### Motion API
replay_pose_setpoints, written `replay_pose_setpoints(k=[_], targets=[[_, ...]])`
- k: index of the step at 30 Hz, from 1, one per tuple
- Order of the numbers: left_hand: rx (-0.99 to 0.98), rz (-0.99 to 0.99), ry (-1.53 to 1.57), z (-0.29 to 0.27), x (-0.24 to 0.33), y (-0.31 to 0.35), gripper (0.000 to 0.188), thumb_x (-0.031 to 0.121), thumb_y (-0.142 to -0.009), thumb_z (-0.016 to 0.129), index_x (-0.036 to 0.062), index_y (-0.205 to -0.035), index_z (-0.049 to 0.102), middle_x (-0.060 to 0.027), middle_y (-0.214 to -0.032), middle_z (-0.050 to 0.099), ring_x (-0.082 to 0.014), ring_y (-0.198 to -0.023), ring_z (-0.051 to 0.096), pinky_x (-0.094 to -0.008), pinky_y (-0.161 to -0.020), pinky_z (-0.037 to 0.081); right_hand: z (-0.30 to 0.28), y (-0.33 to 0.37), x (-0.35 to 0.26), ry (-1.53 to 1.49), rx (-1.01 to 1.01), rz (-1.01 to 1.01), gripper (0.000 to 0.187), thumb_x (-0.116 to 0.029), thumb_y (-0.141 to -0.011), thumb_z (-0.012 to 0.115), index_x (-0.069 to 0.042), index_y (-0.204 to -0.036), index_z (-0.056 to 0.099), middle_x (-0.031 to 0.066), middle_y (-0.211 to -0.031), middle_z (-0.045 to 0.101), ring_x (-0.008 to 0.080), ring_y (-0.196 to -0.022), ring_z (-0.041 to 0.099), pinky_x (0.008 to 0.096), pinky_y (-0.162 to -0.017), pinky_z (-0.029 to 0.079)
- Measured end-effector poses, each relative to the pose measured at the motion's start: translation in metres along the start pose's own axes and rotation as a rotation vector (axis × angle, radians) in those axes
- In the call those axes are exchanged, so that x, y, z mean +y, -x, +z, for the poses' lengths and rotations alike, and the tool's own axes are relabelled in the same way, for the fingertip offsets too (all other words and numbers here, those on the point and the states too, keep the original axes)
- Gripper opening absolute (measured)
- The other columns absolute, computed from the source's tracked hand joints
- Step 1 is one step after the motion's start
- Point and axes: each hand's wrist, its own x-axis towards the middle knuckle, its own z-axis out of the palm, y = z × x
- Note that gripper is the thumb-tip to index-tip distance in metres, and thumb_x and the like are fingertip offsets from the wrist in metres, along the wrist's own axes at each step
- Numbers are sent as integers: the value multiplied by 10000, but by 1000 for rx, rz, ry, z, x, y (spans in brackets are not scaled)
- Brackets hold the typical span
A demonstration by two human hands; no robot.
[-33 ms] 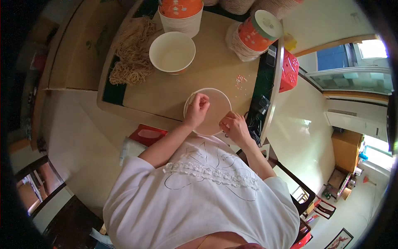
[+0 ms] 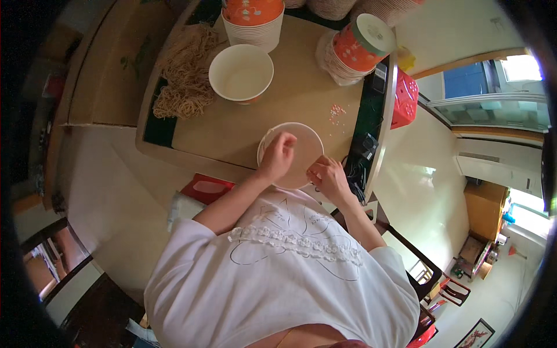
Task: Sorting small colorful items into paper cups on a workstation table.
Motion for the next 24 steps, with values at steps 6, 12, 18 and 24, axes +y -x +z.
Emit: replay_pose_setpoints(k=[6, 12, 18, 24], targets=[[-380, 345, -233, -5, 21, 9, 360, -12, -636, 633, 53, -943, 456, -135, -960, 552, -335, -982, 517, -423, -868, 414, 2, -1, 6, -123, -32, 75, 71, -102, -716, 630, -103, -787, 626, 82, -818, 590, 285, -838, 577, 412, -699, 433], [-551, -29, -92, 12, 4, 19, 363, 99, -760, 686, 54, -1005, 421, -140, -816, 587, -302, -742, 601, -382, -685, 485, 2, -1, 5, -159, -7, 66, 66, -65, -708, 620, -97, -765, 626, 80, -794, 604, 284, -793, 583, 409, -683, 429], [-464, 15, -27, -2, 12, 15, 181, 58, -751, 648, 38, -841, 493, -97, -682, 557, -238, -591, 569, -321, -560, 457, -3, 1, 3, -323, 11, 167, 44, -58, -748, 618, -48, -789, 628, 111, -698, 614, 269, -663, 616, 362, -615, 471], [-663, 328, -79, -21, 23, 10, 61, 117, -717, 706, 83, -741, 662, -65, -820, 561, -208, -766, 561, -330, -690, 467, 2, 1, 16, -532, -26, 259, 86, -67, -814, 606, -17, -873, 644, 117, -730, 639, 178, -618, 612, 297, -578, 477]])
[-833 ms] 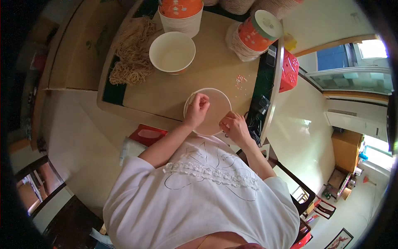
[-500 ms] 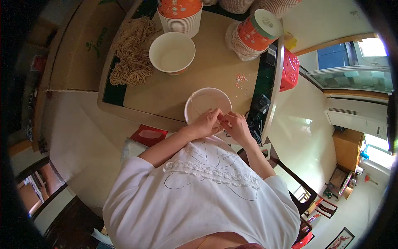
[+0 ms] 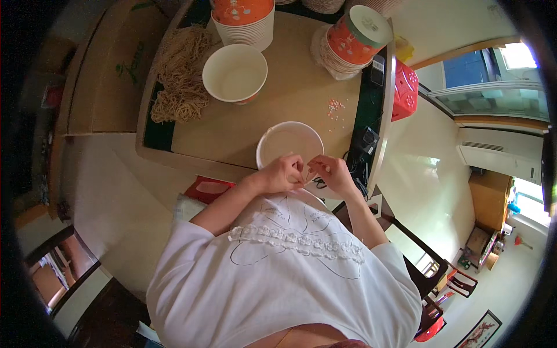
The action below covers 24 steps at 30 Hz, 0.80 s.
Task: Sorting small colorful items into paper cups on a workstation table.
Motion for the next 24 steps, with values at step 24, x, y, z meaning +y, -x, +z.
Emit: replay_pose_setpoints(k=[24], targets=[[156, -940, 971, 29, -32, 1, 88, 104, -812, 626, 20, -806, 653, -36, -711, 608, -119, -640, 581, -232, -573, 447, 40, 30, -1, 228, 332, -171, 152, -50, -757, 669, -69, -906, 695, 94, -986, 636, 261, -849, 611, 343, -726, 484]])
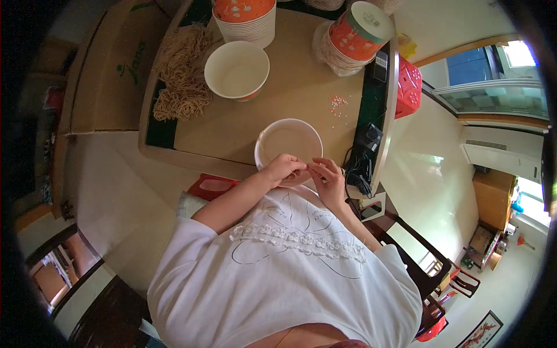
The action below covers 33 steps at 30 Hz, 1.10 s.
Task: Sorting small colorful items into paper cups on a workstation table.
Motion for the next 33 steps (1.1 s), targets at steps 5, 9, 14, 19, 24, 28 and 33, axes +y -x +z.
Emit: replay_pose_setpoints(k=[5, 9, 14, 19, 24, 28, 33], targets=[[-17, -52, 221, -3, -8, -4, 91, 94, -835, 614, 12, -812, 647, -39, -707, 604, -117, -605, 558, -234, -554, 443, 8, 5, 3, 69, 97, -65, 198, -90, -759, 660, -107, -953, 697, 69, -1029, 632, 239, -896, 590, 349, -771, 419], [-40, -86, 388, -7, -15, -10, 63, 70, -838, 611, 27, -841, 657, -32, -713, 606, -111, -612, 559, -234, -546, 440, 8, 5, 4, 109, 73, -78, 236, -75, -751, 652, -112, -981, 692, 69, -1050, 618, 230, -888, 581, 350, -778, 409], [-71, -120, 307, -1, 2, 1, 93, 59, -827, 629, 36, -906, 672, 4, -725, 605, -75, -630, 543, -205, -547, 418, 2, 4, -1, 119, 26, -66, 318, -32, -736, 628, -123, -1037, 678, 77, -999, 587, 242, -851, 560, 363, -781, 403], [-88, -23, 133, -5, -5, 1, 125, 73, -817, 653, 33, -930, 684, 14, -762, 624, -57, -660, 533, -180, -575, 406, -11, -3, -7, 19, 14, -25, 228, -6, -767, 630, -72, -977, 689, 102, -890, 561, 242, -757, 559, 327, -642, 454], [45, 189, -226, 5, -1, 9, 129, 81, -798, 680, 15, -909, 683, -16, -813, 651, -81, -745, 578, -214, -683, 462, -1, 1, 7, -257, -43, 247, 147, -72, -776, 689, -54, -922, 697, 95, -797, 555, 206, -691, 564, 293, -613, 466], [50, 210, -294, 6, 5, 13, 131, 69, -798, 677, 8, -914, 680, -26, -824, 655, -88, -776, 588, -222, -719, 471, -1, -2, 9, -266, -74, 304, 129, -77, -761, 710, -50, -886, 696, 81, -778, 555, 183, -698, 561, 282, -623, 460], [14, 111, -37, 0, 5, 6, 125, 59, -825, 645, 2, -932, 677, -31, -811, 655, -87, -701, 595, -210, -623, 479, 0, -6, 5, -262, -93, 355, 103, -90, -743, 730, -41, -821, 682, 58, -747, 535, 148, -663, 513, 267, -604, 431]])
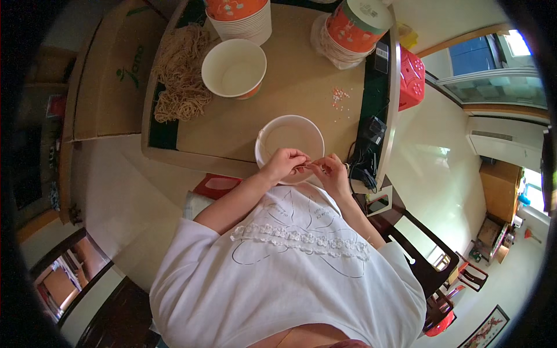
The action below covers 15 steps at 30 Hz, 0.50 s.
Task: Sorting small colorful items into paper cups on a workstation table.
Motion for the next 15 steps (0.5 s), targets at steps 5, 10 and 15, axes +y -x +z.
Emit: replay_pose_setpoints(k=[5, 10, 15], targets=[[17, 119, -266, 5, 5, 6, 120, 57, -833, 629, -16, -913, 679, -44, -771, 667, -92, -656, 606, -218, -595, 488, 2, 1, 0, -26, 23, -1, 92, -89, -764, 713, -35, -830, 679, 59, -746, 526, 141, -652, 496, 267, -593, 423], [69, 335, -523, 12, 8, 14, 128, 57, -802, 640, -7, -901, 690, -79, -742, 682, -110, -657, 626, -244, -615, 502, 3, 1, -3, -13, 40, -1, 90, -87, -773, 702, -28, -835, 673, 68, -751, 521, 145, -660, 504, 273, -595, 429], [216, 463, -690, 21, 13, 20, 98, 66, -764, 655, 5, -838, 677, -108, -722, 674, -153, -662, 654, -269, -636, 516, 1, 3, -9, 48, 31, -52, 113, -94, -745, 713, -40, -832, 667, 89, -757, 537, 193, -658, 532, 307, -599, 450]])
